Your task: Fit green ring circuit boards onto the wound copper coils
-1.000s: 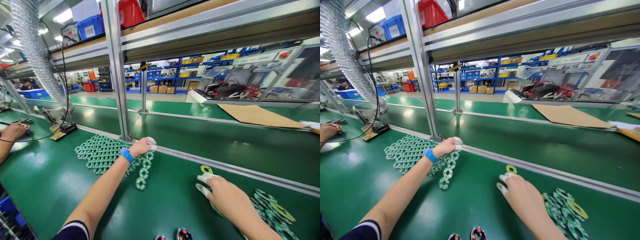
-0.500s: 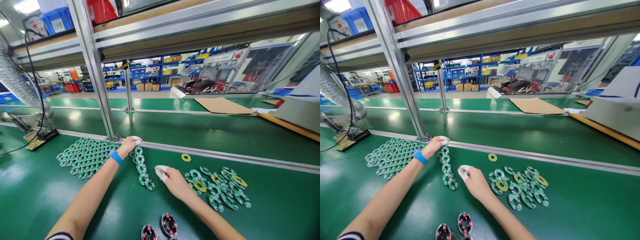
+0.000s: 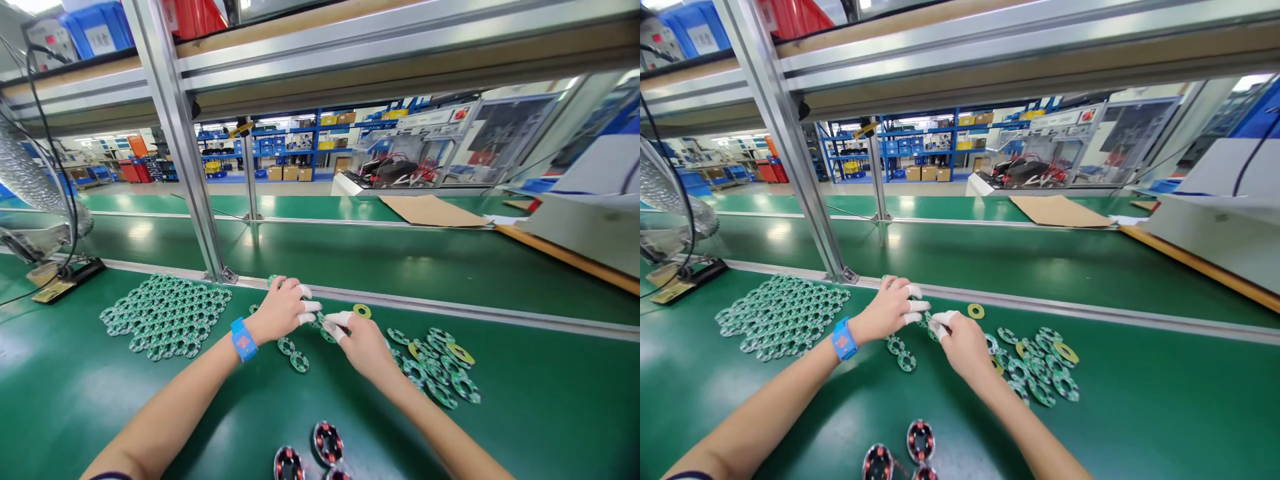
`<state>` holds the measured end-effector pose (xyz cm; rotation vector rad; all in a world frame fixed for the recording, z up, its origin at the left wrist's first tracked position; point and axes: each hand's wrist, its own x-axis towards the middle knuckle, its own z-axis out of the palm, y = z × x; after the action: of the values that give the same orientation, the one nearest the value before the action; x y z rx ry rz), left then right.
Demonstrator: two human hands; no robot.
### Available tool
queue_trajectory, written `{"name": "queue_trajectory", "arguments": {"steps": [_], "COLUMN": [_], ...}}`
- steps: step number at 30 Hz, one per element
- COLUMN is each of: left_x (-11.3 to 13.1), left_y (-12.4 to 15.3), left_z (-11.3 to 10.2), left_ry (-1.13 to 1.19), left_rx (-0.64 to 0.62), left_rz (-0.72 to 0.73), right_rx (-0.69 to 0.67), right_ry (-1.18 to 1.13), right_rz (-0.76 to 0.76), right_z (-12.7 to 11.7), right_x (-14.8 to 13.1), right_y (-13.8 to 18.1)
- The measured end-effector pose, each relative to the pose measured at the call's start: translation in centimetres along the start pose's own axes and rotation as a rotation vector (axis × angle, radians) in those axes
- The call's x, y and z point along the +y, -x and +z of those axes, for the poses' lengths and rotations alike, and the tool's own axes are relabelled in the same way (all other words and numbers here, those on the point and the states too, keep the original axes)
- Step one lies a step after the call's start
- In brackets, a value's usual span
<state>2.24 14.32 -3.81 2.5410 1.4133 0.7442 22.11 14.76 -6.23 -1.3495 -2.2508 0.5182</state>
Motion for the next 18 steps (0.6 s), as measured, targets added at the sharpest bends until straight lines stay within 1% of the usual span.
{"name": "queue_trajectory", "arguments": {"steps": [1,3,6,9,12,14,16,18], "left_x": [0.3,0.7,1.1,1.8,2.2,2.2,2.2,2.3], "left_y": [0.0,-0.1,0.0,0.1,0.2,0.1,-0.1,-0.3], "left_z": [0.1,0.5,1.3,2.5,3.3,3.4,3.2,2.8], "left_ry": [-0.113,-0.232,-0.278,-0.288,-0.266,-0.227,-0.181,-0.148], "left_rx": [-0.065,-0.122,-0.116,-0.09,-0.068,-0.063,-0.063,-0.071], "left_rz": [0.04,0.028,-0.044,-0.12,-0.163,-0.169,-0.152,-0.117], "right_rx": [0.007,-0.017,-0.105,-0.13,-0.131,-0.109,-0.083,-0.047], "right_ry": [0.075,0.194,0.342,0.434,0.467,0.47,0.386,0.217], "right_rz": [-0.004,-0.02,0.004,0.092,0.139,0.141,0.07,-0.075], "right_z": [-0.2,-0.4,-0.2,0.0,-0.6,-1.3,-1.8,-1.9], "right_x": [-0.2,-0.6,-1.2,-1.4,-1.0,-0.4,0.5,1.7], "right_y": [0.1,0.2,0.3,0.3,0.2,0.0,-0.3,-0.6]}}
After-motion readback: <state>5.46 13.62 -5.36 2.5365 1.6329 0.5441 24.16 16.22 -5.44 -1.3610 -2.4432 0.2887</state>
